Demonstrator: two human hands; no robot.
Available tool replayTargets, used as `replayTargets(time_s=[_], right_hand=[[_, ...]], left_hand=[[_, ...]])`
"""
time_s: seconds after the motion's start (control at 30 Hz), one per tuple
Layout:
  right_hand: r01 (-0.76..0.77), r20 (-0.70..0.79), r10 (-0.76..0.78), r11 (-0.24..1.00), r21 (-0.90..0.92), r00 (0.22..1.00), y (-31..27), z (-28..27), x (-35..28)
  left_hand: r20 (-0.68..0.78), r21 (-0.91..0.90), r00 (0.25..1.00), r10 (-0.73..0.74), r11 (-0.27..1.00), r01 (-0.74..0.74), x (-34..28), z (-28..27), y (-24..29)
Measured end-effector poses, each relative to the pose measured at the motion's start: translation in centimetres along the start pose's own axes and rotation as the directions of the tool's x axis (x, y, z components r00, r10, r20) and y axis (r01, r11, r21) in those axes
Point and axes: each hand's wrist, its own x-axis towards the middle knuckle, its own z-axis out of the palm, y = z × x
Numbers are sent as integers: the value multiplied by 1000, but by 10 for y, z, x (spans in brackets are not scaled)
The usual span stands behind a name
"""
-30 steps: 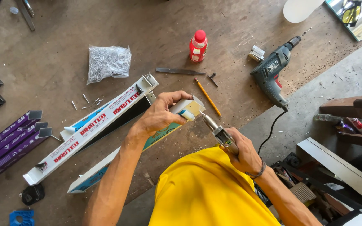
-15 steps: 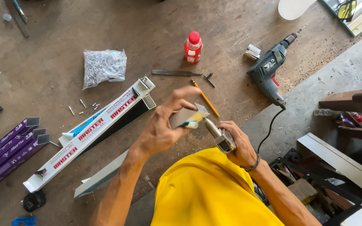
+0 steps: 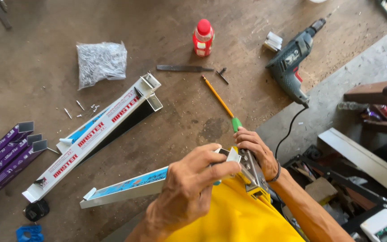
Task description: Assembling aluminum frame components by drilling holes and using a rivet gun to fasten them together.
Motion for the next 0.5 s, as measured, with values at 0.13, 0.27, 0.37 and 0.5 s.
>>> replayTargets(time_s=[0.13,0.27,0.37,0.5], right_hand=[[50,-3,-50,998,-38,999,3,-10,-14],[40,31,-39,999,-33,999,7,-14,-24],[37,13,-36,999,-28,999,12,-14,-32],[46,40,-45,999,-9,998,18,-16,-37]], left_hand=[[48,41,999,4,999,-6,-2,16,5],[50,145,997,57,987,-64,-6,32,1],[50,94,993,-109,990,104,-17,44,0],[84,119,996,-41,992,31,-7,46,6]])
